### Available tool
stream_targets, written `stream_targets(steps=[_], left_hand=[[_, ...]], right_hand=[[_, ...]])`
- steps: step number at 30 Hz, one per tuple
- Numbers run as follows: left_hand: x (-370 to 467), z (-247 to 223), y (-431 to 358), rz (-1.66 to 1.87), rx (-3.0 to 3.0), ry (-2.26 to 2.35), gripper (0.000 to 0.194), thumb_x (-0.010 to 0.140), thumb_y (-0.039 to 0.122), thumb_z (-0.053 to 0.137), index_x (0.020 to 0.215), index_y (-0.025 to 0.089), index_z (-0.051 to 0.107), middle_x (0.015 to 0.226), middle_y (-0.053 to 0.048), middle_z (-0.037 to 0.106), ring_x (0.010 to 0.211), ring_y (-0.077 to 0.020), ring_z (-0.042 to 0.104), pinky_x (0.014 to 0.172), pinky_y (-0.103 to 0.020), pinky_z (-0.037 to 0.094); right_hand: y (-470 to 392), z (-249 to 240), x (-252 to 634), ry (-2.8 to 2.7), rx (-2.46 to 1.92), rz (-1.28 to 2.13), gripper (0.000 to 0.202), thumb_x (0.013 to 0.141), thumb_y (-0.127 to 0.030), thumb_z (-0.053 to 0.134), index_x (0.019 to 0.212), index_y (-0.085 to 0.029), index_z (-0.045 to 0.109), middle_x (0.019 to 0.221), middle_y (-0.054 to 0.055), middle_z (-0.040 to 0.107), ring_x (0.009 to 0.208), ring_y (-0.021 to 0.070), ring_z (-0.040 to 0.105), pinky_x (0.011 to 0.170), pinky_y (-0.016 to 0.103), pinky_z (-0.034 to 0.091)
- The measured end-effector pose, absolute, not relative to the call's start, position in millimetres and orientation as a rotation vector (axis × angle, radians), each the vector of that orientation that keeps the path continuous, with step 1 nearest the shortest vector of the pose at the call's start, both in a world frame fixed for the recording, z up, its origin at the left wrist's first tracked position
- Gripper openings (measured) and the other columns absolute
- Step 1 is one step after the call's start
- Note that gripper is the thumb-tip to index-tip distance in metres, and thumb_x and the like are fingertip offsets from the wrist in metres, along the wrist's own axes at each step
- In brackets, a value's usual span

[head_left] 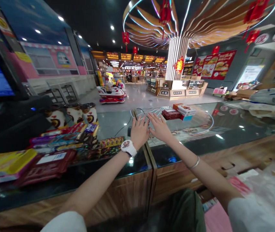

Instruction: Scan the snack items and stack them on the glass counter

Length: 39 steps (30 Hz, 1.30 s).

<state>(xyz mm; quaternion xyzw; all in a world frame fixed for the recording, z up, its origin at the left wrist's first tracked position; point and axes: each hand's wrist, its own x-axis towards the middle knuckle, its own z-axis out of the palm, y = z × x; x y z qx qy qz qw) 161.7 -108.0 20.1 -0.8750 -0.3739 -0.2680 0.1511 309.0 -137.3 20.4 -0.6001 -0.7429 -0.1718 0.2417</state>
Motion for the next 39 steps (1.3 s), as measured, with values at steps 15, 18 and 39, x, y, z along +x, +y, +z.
stream_targets(steps=[15,18,39], left_hand=[[-18.0,4.7,-152.9,-0.813,-2.175,-1.513,0.050,0.093,0.029,0.046,0.140,0.015,0.053,0.156,-0.014,0.044,0.147,-0.0335,0.036,0.123,-0.059,0.018],[-45.8,-4.0,-164.1,-0.852,-2.108,-1.602,0.050,0.092,0.029,0.047,0.141,0.016,0.052,0.155,-0.014,0.044,0.146,-0.0337,0.036,0.123,-0.060,0.018],[-159.1,-38.7,-199.8,-1.045,-1.763,-1.914,0.046,0.099,0.036,0.041,0.138,0.017,0.053,0.145,-0.014,0.053,0.140,-0.0275,0.044,0.123,-0.054,0.021]], right_hand=[[-135.5,13.7,167.4,-2.351,-1.169,-0.186,0.063,0.093,-0.025,0.047,0.154,-0.015,0.036,0.162,0.010,0.033,0.151,0.0248,0.029,0.125,0.050,0.019],[-136.2,12.1,140.3,-2.434,-1.095,-0.149,0.065,0.092,-0.027,0.051,0.154,-0.012,0.036,0.162,0.011,0.033,0.151,0.0263,0.029,0.125,0.050,0.019],[-158.2,-14.4,3.4,-2.486,-1.175,-0.161,0.084,0.093,-0.068,0.047,0.155,-0.012,0.034,0.154,0.029,0.040,0.140,0.0438,0.042,0.113,0.065,0.027]])
